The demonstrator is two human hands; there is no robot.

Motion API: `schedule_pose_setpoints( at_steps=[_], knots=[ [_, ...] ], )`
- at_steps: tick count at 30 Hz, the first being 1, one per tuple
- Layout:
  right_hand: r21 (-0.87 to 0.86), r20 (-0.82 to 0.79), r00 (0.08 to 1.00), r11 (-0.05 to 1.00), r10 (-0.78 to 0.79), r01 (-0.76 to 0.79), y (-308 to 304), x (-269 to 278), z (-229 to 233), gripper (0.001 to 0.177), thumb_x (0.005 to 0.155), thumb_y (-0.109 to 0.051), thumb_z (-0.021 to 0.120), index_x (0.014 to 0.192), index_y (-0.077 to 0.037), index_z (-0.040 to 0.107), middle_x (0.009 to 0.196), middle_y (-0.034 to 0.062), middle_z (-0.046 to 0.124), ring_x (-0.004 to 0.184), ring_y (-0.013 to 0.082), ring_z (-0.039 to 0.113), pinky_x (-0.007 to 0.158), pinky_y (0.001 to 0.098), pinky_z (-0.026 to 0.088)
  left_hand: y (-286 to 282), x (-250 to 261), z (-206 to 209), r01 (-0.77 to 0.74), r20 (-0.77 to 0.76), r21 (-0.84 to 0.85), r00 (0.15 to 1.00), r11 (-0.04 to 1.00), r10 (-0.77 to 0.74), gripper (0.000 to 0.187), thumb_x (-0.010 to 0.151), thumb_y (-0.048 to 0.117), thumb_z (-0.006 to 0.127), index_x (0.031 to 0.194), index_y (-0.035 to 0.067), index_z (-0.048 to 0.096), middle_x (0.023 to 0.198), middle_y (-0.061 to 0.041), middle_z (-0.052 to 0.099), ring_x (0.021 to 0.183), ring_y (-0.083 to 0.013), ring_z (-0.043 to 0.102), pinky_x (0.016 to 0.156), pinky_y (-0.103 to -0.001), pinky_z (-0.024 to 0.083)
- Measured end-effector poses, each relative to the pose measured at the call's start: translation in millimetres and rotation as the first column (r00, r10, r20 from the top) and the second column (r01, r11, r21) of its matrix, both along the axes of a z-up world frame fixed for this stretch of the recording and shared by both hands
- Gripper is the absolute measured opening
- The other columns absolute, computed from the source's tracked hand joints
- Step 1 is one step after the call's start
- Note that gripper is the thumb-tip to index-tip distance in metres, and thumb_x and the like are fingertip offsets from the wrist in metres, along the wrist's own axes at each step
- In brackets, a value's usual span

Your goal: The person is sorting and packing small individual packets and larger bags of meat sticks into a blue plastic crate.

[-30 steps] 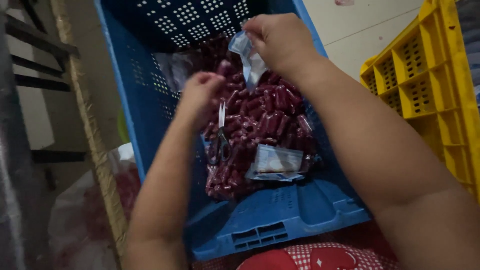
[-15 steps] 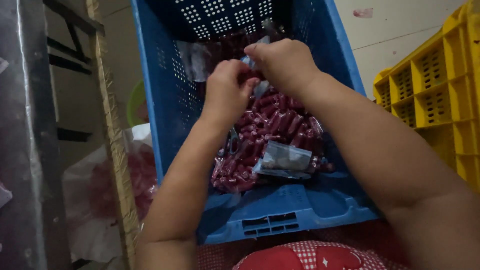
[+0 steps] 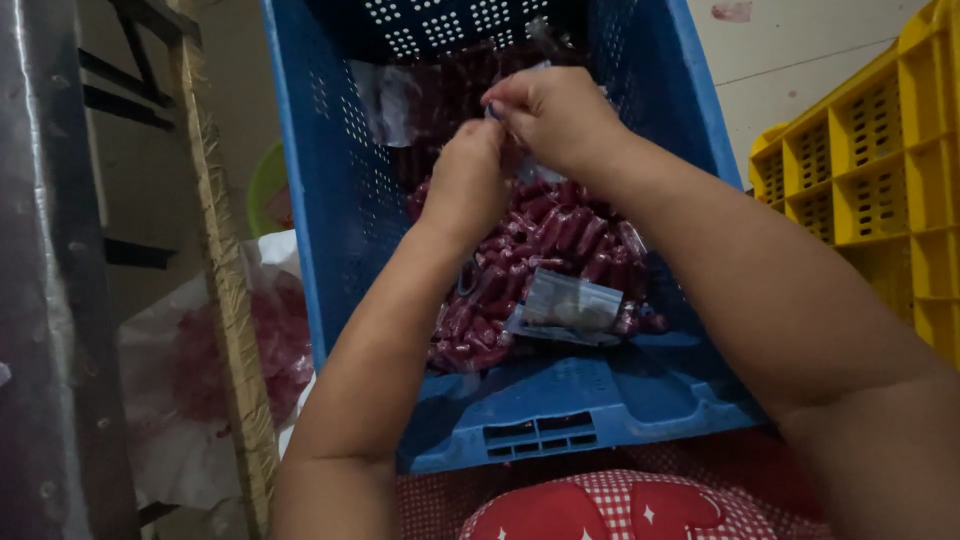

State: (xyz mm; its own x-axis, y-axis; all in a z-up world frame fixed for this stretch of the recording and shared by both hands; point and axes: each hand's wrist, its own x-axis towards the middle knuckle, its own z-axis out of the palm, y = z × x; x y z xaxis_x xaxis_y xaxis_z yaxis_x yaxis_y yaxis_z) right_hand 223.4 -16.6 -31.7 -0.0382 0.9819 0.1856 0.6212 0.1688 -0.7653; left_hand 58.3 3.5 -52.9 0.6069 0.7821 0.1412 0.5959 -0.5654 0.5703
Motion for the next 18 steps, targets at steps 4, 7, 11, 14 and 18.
schedule_pose_setpoints(
  at_steps=[4,7,11,14,18],
  knots=[
    [0.114,0.008,0.999,0.992,0.049,-0.049,-2,4,-1,0.022,0.105,-0.013,0.061,0.12,-0.011,0.077,0.099,0.0058,0.079,0.09,0.018,0.072,0.076,0.0343,0.054,2,-6,3,0.011,0.02,0.216,1.0,0.976,-0.016,0.027,0.085,0.004,0.069,0.109,-0.004,0.06,0.111,-0.024,0.048,0.094,-0.0474,0.054,0.08,-0.055,0.046],
    [0.161,-0.069,0.98,0.971,0.189,-0.176,-10,4,12,0.03,0.108,-0.013,0.061,0.138,-0.013,0.064,0.091,0.0016,0.068,0.077,0.0121,0.059,0.067,0.0293,0.046,4,-8,12,-0.009,0.078,0.086,0.997,0.996,0.002,0.027,0.09,0.008,0.067,0.115,-0.002,0.063,0.114,-0.023,0.057,0.1,-0.0438,0.062,0.086,-0.049,0.052],
    [0.175,-0.584,0.811,0.98,0.026,0.095,-2,18,19,0.021,0.112,-0.033,0.054,0.1,-0.016,0.056,0.073,-0.0035,0.055,0.061,0.0092,0.053,0.059,0.0262,0.044,13,-17,30,-0.115,0.22,0.034,0.97,0.993,0.105,0.018,0.082,0.001,0.071,0.076,0.011,0.056,0.077,-0.007,0.061,0.071,-0.0227,0.056,0.062,-0.039,0.046],
    [-0.115,-0.734,0.633,0.964,-0.245,0.24,13,41,2,0.032,0.099,-0.03,0.072,0.117,-0.017,0.049,0.103,0.0001,0.055,0.086,0.0113,0.06,0.067,0.0257,0.053,10,-31,58,-0.129,0.373,0.045,0.922,0.991,0.103,0.02,0.083,0.008,0.071,0.074,0.012,0.054,0.07,-0.001,0.053,0.064,-0.0144,0.046,0.056,-0.033,0.037],
    [-0.372,-0.87,0.431,0.893,-0.24,-0.255,-15,14,63,0.061,0.073,-0.048,0.075,0.12,-0.013,0.06,0.12,0.012,0.068,0.107,0.0264,0.072,0.088,0.0391,0.064,0,-40,88,-0.135,0.449,0.048,0.888,0.99,0.099,0.02,0.089,0.008,0.074,0.078,0.012,0.057,0.075,0.0,0.056,0.063,-0.0105,0.047,0.054,-0.028,0.038]
  ],
)
